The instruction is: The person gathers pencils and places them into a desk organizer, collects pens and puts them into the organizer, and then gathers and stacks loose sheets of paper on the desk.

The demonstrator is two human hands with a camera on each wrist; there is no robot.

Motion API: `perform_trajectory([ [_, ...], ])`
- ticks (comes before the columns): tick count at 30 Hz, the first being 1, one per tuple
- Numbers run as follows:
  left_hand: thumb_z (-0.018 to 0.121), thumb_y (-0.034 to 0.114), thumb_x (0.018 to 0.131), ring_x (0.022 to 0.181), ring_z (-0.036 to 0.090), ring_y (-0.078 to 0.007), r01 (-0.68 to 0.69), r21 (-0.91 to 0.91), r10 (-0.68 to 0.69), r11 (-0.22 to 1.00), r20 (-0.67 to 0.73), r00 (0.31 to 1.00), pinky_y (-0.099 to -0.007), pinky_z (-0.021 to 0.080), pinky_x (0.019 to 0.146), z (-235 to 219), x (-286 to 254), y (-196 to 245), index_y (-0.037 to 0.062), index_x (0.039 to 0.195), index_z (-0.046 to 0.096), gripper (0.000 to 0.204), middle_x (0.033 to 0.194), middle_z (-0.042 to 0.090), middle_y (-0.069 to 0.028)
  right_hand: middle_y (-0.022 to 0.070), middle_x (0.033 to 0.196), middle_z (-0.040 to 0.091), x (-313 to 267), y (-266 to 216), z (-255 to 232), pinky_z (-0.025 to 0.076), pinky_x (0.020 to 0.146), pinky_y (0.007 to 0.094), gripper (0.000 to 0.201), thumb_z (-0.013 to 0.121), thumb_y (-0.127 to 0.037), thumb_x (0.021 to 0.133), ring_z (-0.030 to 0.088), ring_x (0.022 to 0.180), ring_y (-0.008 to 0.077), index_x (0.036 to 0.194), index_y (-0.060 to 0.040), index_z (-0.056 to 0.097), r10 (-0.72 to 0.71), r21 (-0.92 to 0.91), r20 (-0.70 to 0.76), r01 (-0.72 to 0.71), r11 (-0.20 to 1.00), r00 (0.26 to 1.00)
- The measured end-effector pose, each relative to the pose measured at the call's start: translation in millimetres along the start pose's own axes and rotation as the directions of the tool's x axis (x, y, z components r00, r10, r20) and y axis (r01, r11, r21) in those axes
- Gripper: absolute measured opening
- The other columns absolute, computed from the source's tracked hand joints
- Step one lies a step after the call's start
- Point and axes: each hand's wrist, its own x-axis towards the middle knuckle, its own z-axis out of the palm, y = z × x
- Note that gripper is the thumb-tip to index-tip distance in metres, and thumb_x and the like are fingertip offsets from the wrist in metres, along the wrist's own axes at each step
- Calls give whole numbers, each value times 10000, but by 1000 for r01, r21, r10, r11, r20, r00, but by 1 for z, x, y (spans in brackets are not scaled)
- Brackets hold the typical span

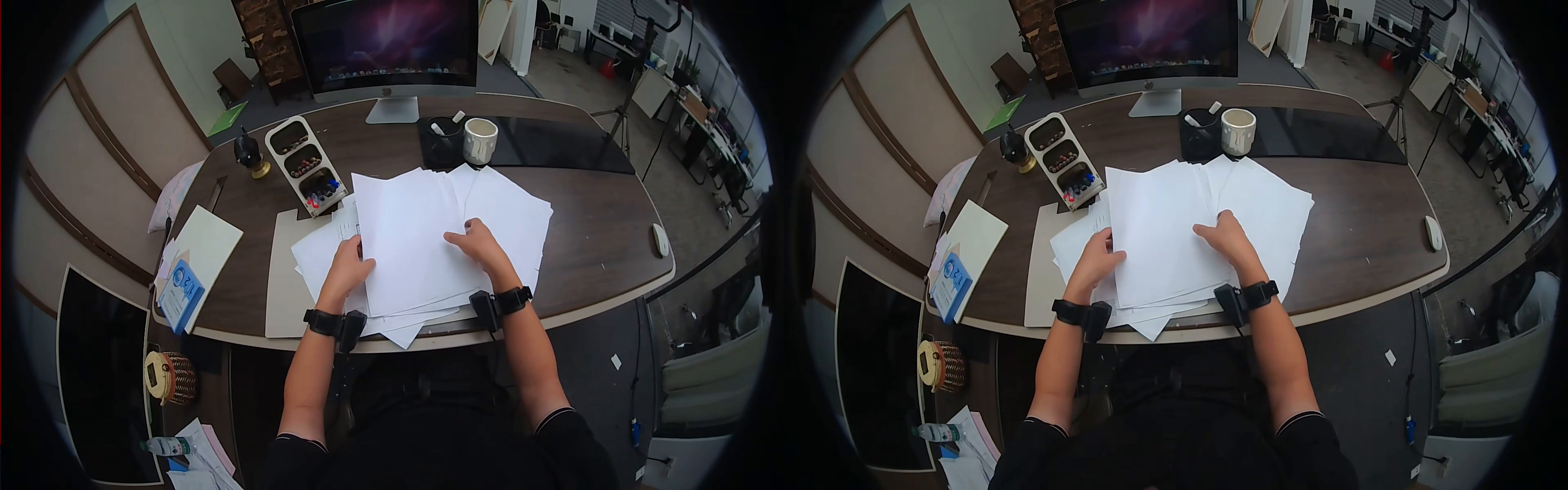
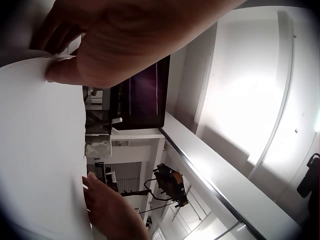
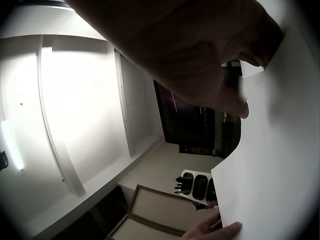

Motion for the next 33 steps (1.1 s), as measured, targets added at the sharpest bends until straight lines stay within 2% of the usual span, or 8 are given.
perform_trajectory([
  [4,633,-7,689,941,619,-229,88,-150,-78,985,73,994,-326,500,810,-3,-10,23,-55,1183,534,506,1080,619,-166,290,1084,604,6,5,-2,499,846,386,529,622,-216,832,616,998,341,1196,147,498,0,191,202,-40,981,979],
  [9,626,-42,741,997,607,-217,172,-540,-172,824,51,984,-332,494,852,-6,-7,21,-4,1380,358,694,1142,602,-154,179,1070,629,-5,2,-7,454,891,319,363,540,-116,888,590,996,231,1199,72,528,-339,235,125,304,923,933],
  [15,566,24,868,1080,559,-141,-252,-587,170,770,-191,967,-283,435,897,-21,-3,45,47,1337,411,495,1160,599,-59,69,1075,629,-31,-45,-30,430,889,260,282,508,-124,973,552,986,108,1216,15,536,-569,545,6,474,692,822],
  [19,547,49,902,1140,524,-150,-262,-604,205,752,-163,965,-287,390,964,-34,-15,77,56,1313,453,422,1233,561,-46,105,1140,621,-33,-52,-33,427,928,284,366,530,-133,957,564,1052,154,1293,7,496,-514,585,-30,433,686,857],
  [24,498,7,878,1250,452,-181,-330,-582,300,744,-151,942,-299,335,1053,-31,-24,91,27,1427,331,574,1383,462,-92,191,1290,527,-34,-38,-30,387,1023,344,575,610,-131,877,498,1204,235,1372,47,380,-426,597,76,301,744,901],
  [31,550,102,904,1157,514,-162,-13,-511,55,859,68,996,-296,388,1003,-6,-23,68,27,1433,308,586,1271,538,-97,162,1188,588,-32,6,-21,455,928,331,486,544,-69,875,581,1046,214,1328,66,429,-251,582,103,147,800,962],
  [32,553,156,931,1098,552,-158,94,-372,-60,923,103,993,-301,435,941,-10,-24,68,24,1428,316,566,1203,576,-102,143,1140,610,-34,12,-26,468,896,326,452,530,-50,870,593,997,201,1298,70,453,-241,626,32,169,761,970],
  [33,556,164,933,1082,561,-160,78,-409,-28,909,126,992,-305,449,919,-9,-24,65,26,1422,329,556,1191,583,-103,136,1136,610,-33,22,-33,474,890,329,422,518,-35,867,593,1000,200,1272,71,467,-242,682,-29,196,704,970],
])
